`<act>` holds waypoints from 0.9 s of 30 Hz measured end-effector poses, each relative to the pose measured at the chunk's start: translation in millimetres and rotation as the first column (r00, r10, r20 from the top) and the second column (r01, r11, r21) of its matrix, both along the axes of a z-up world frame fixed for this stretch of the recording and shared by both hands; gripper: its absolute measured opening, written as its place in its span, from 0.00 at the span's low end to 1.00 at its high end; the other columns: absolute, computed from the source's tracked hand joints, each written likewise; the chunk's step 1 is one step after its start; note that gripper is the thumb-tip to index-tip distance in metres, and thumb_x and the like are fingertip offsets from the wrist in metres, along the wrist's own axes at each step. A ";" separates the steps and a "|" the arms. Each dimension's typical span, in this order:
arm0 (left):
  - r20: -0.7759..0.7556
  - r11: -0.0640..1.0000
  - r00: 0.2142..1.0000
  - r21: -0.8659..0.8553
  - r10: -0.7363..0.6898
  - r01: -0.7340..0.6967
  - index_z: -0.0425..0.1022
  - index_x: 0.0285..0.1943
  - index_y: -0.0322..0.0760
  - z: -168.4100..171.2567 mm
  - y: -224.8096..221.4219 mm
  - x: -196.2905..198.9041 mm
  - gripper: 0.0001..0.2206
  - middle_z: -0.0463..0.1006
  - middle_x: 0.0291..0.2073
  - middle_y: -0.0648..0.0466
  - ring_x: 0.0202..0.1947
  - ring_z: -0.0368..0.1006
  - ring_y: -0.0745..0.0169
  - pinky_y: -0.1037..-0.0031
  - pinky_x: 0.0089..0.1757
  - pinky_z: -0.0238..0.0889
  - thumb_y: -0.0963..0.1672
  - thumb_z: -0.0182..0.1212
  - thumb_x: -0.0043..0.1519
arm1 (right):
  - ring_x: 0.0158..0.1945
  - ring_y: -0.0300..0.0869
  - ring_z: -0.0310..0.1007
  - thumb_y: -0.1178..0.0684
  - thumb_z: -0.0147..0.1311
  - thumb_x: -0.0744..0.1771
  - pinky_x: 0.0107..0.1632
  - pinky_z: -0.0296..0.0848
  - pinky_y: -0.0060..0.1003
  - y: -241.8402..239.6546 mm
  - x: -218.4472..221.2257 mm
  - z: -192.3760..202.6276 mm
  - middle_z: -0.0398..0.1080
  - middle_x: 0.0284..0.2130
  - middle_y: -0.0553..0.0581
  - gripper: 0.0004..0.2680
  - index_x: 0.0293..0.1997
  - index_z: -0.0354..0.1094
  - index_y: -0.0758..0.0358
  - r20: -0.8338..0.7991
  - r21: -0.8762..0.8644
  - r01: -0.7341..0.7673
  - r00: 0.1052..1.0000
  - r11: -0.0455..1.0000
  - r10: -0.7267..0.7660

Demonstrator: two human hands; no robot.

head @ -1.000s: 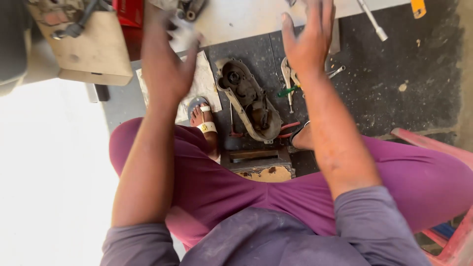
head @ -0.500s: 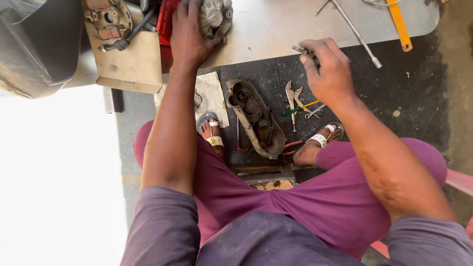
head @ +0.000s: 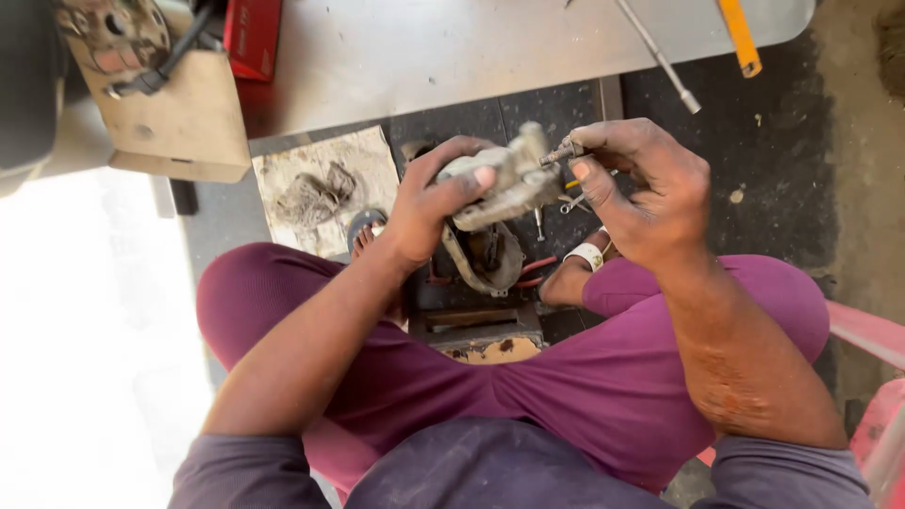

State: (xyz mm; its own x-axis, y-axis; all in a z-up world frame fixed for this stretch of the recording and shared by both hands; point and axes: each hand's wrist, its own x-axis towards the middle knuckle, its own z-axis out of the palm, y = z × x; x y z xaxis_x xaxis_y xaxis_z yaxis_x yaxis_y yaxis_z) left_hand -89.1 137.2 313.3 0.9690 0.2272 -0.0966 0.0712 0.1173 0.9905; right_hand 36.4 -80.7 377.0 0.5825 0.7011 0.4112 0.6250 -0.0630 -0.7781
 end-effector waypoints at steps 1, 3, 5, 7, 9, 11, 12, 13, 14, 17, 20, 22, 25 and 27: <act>-0.008 1.000 1.000 -0.007 0.003 -0.004 0.76 0.58 0.28 -1.9 -2.9 -1.1 0.32 0.81 0.45 0.43 0.47 0.76 0.54 0.69 0.50 0.67 0.57 0.61 0.57 | 0.47 0.38 0.80 0.63 0.61 0.72 0.50 0.82 0.30 -2.0 -2.0 -0.7 0.76 0.45 0.60 0.07 0.56 0.72 0.69 -0.008 -0.007 -0.004 1.000 1.000 0.003; 0.055 0.997 0.998 0.072 0.027 -0.031 0.77 0.54 0.28 -3.5 -5.1 -2.0 0.30 0.80 0.41 0.46 0.42 0.76 0.57 0.69 0.43 0.68 0.58 0.56 0.59 | 0.47 0.39 0.80 0.62 0.60 0.72 0.48 0.82 0.30 -2.5 -4.3 -1.1 0.76 0.45 0.60 0.07 0.55 0.72 0.69 -0.007 -0.039 -0.025 1.000 0.999 0.025; 0.091 0.988 0.995 0.143 0.044 -0.057 0.78 0.50 0.28 -4.3 1.5 -0.9 0.30 0.81 0.38 0.47 0.40 0.76 0.59 0.70 0.41 0.69 0.58 0.53 0.60 | 0.46 0.40 0.81 0.62 0.61 0.71 0.46 0.82 0.30 -3.7 -4.6 5.2 0.76 0.45 0.60 0.07 0.54 0.72 0.69 0.089 -0.075 -0.033 0.995 0.997 0.040; 0.127 0.976 0.990 0.203 0.058 -0.083 0.79 0.47 0.29 -1.4 5.3 -0.4 0.30 0.81 0.35 0.49 0.37 0.77 0.60 0.71 0.40 0.69 0.59 0.50 0.61 | 0.45 0.41 0.81 0.61 0.61 0.71 0.43 0.82 0.30 -6.6 -5.2 11.0 0.76 0.45 0.61 0.06 0.54 0.73 0.68 0.183 -0.121 -0.035 0.981 0.992 0.057; 0.269 0.945 0.963 0.310 0.017 -0.103 0.79 0.44 0.28 6.6 10.6 -0.3 0.32 0.81 0.33 0.47 0.36 0.79 0.58 0.69 0.40 0.71 0.61 0.48 0.64 | 0.44 0.42 0.80 0.60 0.62 0.71 0.42 0.80 0.31 -7.8 -6.1 15.6 0.76 0.45 0.60 0.06 0.53 0.74 0.66 0.257 -0.133 -0.073 0.961 0.988 0.106; 0.316 0.931 0.949 0.351 -0.016 -0.101 0.79 0.44 0.28 8.5 14.9 -0.5 0.33 0.81 0.34 0.46 0.37 0.81 0.56 0.68 0.41 0.72 0.62 0.47 0.66 | 0.44 0.42 0.80 0.59 0.62 0.70 0.41 0.80 0.31 -8.2 -8.0 18.6 0.75 0.44 0.60 0.06 0.52 0.75 0.66 0.266 -0.144 -0.090 0.956 0.985 0.126; 0.359 0.913 0.932 0.396 -0.055 -0.099 0.78 0.44 0.28 9.3 17.2 -1.5 0.34 0.81 0.36 0.45 0.38 0.82 0.53 0.67 0.42 0.72 0.63 0.47 0.67 | 0.44 0.42 0.79 0.59 0.63 0.70 0.41 0.79 0.31 -8.4 -9.9 19.6 0.75 0.43 0.59 0.06 0.52 0.75 0.65 0.274 -0.150 -0.106 0.951 0.983 0.145; 0.354 0.915 0.934 0.393 -0.054 -0.096 0.78 0.44 0.28 9.4 16.8 -2.4 0.34 0.81 0.36 0.45 0.38 0.82 0.53 0.67 0.42 0.72 0.63 0.47 0.67 | 0.44 0.42 0.79 0.59 0.63 0.70 0.41 0.79 0.31 -6.9 -10.7 21.4 0.75 0.43 0.59 0.06 0.52 0.75 0.65 0.268 -0.154 -0.106 0.953 0.982 0.144; 0.362 0.900 0.930 0.424 -0.068 -0.099 0.78 0.44 0.28 9.7 16.8 -2.8 0.35 0.81 0.36 0.45 0.39 0.82 0.52 0.67 0.42 0.72 0.64 0.46 0.67 | 0.43 0.42 0.78 0.58 0.63 0.69 0.41 0.79 0.32 -5.0 -11.1 23.3 0.74 0.42 0.58 0.07 0.52 0.75 0.65 0.285 -0.158 -0.135 0.942 0.978 0.176; 0.361 0.884 0.929 0.456 -0.079 -0.102 0.78 0.44 0.29 10.0 16.7 -4.1 0.37 0.81 0.36 0.45 0.39 0.81 0.51 0.66 0.41 0.72 0.65 0.44 0.68 | 0.41 0.42 0.77 0.59 0.64 0.68 0.41 0.78 0.34 -1.0 -13.3 25.8 0.73 0.41 0.58 0.08 0.52 0.75 0.66 0.312 -0.166 -0.186 0.922 0.968 0.231; 0.356 0.873 0.932 0.475 -0.074 -0.112 0.79 0.44 0.29 10.0 17.7 -5.1 0.37 0.80 0.35 0.45 0.38 0.81 0.51 0.66 0.40 0.71 0.65 0.44 0.67 | 0.41 0.42 0.77 0.62 0.64 0.67 0.42 0.78 0.34 0.4 -14.5 25.4 0.73 0.41 0.58 0.09 0.53 0.75 0.67 0.336 -0.173 -0.209 0.906 0.963 0.257; 0.351 0.865 0.933 0.488 -0.075 -0.115 0.79 0.44 0.29 8.8 18.3 -6.9 0.37 0.80 0.35 0.45 0.38 0.81 0.50 0.66 0.40 0.71 0.65 0.44 0.68 | 0.41 0.42 0.77 0.64 0.64 0.67 0.42 0.78 0.35 0.7 -14.7 24.5 0.72 0.42 0.58 0.10 0.53 0.75 0.67 0.344 -0.178 -0.207 0.903 0.962 0.258; 0.350 0.848 0.932 0.518 -0.092 -0.111 0.78 0.45 0.30 6.3 18.0 -8.2 0.36 0.80 0.35 0.45 0.38 0.81 0.50 0.65 0.40 0.71 0.65 0.46 0.68 | 0.41 0.43 0.77 0.67 0.64 0.65 0.42 0.78 0.35 2.0 -13.9 26.5 0.73 0.41 0.58 0.12 0.52 0.76 0.67 0.340 -0.211 -0.211 0.900 0.954 0.274; 0.338 0.827 0.935 0.552 -0.105 -0.107 0.78 0.45 0.29 5.4 16.7 -9.9 0.34 0.79 0.35 0.45 0.38 0.80 0.48 0.64 0.40 0.70 0.64 0.50 0.67 | 0.40 0.45 0.76 0.66 0.65 0.62 0.42 0.77 0.37 4.5 -15.8 32.3 0.72 0.39 0.57 0.13 0.50 0.75 0.67 0.339 -0.267 -0.214 0.892 0.940 0.299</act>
